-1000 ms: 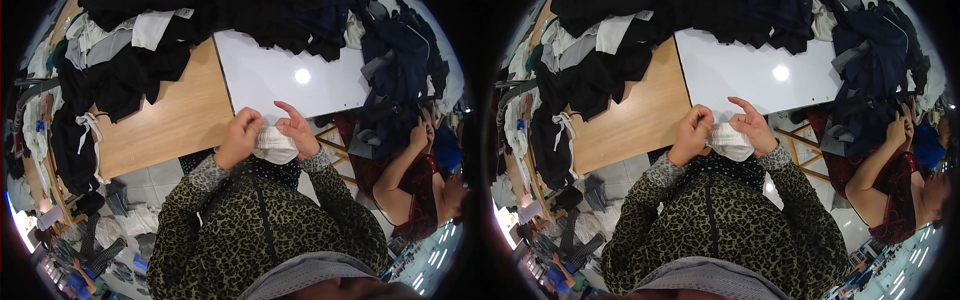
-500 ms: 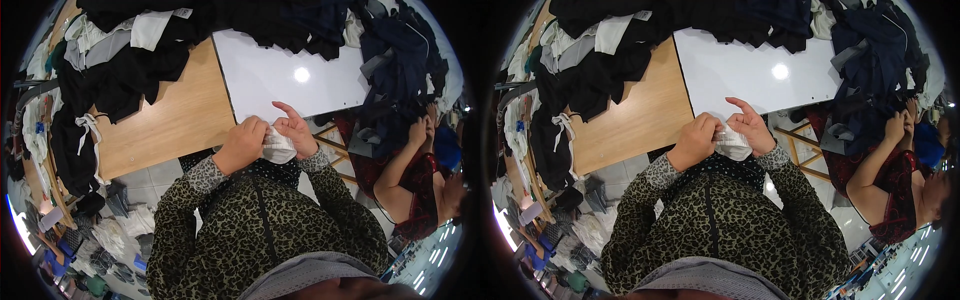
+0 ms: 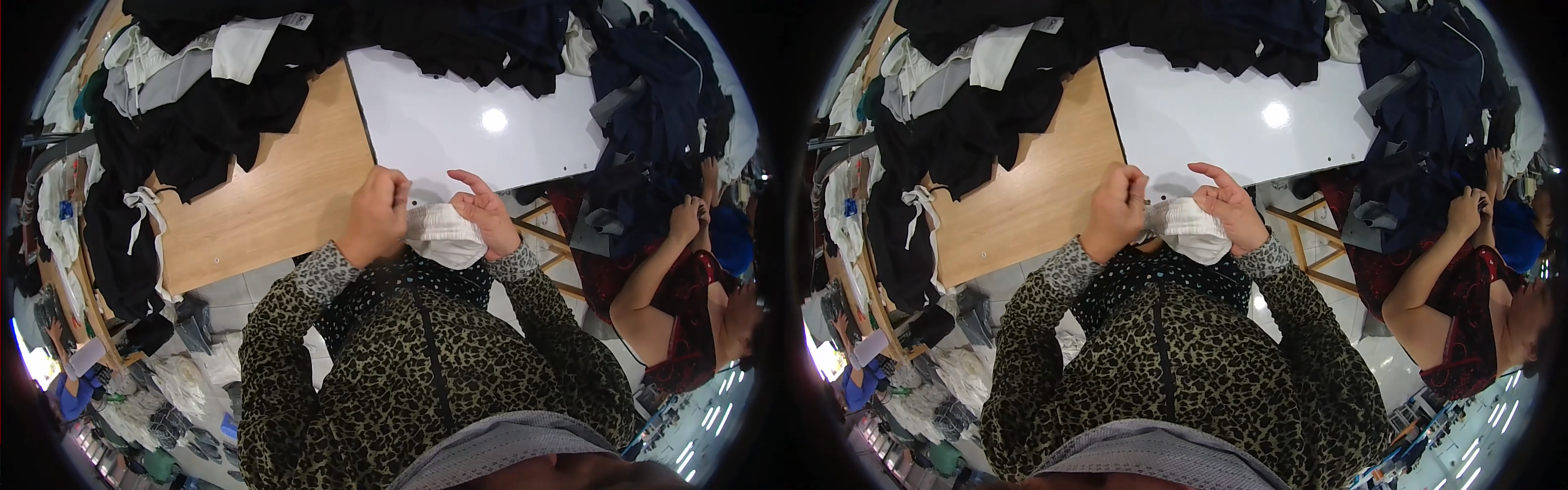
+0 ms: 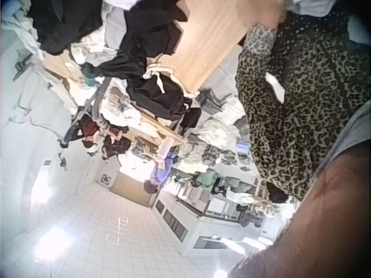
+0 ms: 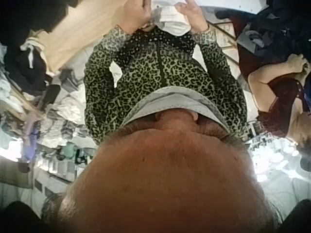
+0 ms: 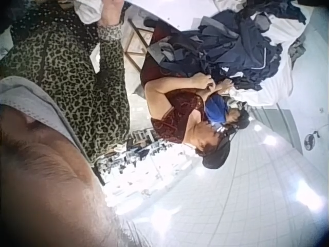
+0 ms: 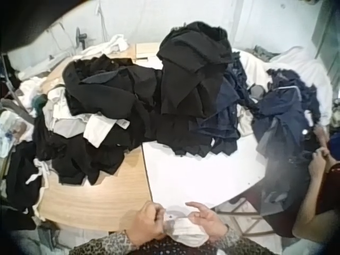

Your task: Trimming loose threads from garments using snips in a factory setting.

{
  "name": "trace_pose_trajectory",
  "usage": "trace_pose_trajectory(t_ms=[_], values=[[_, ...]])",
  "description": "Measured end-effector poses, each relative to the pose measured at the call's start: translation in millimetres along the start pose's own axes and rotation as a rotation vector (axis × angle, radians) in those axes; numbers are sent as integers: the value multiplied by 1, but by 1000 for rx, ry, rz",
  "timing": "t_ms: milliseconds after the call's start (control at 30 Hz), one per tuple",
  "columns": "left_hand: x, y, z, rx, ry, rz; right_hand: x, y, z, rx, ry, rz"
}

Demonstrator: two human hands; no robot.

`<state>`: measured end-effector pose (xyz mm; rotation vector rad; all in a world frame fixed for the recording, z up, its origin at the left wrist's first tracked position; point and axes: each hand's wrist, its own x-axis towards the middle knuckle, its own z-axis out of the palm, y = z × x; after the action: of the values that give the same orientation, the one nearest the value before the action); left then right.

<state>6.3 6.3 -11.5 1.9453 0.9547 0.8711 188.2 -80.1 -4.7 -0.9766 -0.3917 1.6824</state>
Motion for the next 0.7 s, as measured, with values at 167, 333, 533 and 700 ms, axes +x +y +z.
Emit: trace_pose_trajectory(t_ms=[167,333,533,700], values=[[8,9,-20,-105,-279,-358,-1,0,-4,51,2,50],[-7,14,-31,-146,-347,-201,-6,-5,-12,-196,44,154],[-17,24,-27,-211,-576,-202,-6,-13,-7,-34,36,172],[-13,25,-23,-120,-587,-146,-7,-18,-1,1,51,172]])
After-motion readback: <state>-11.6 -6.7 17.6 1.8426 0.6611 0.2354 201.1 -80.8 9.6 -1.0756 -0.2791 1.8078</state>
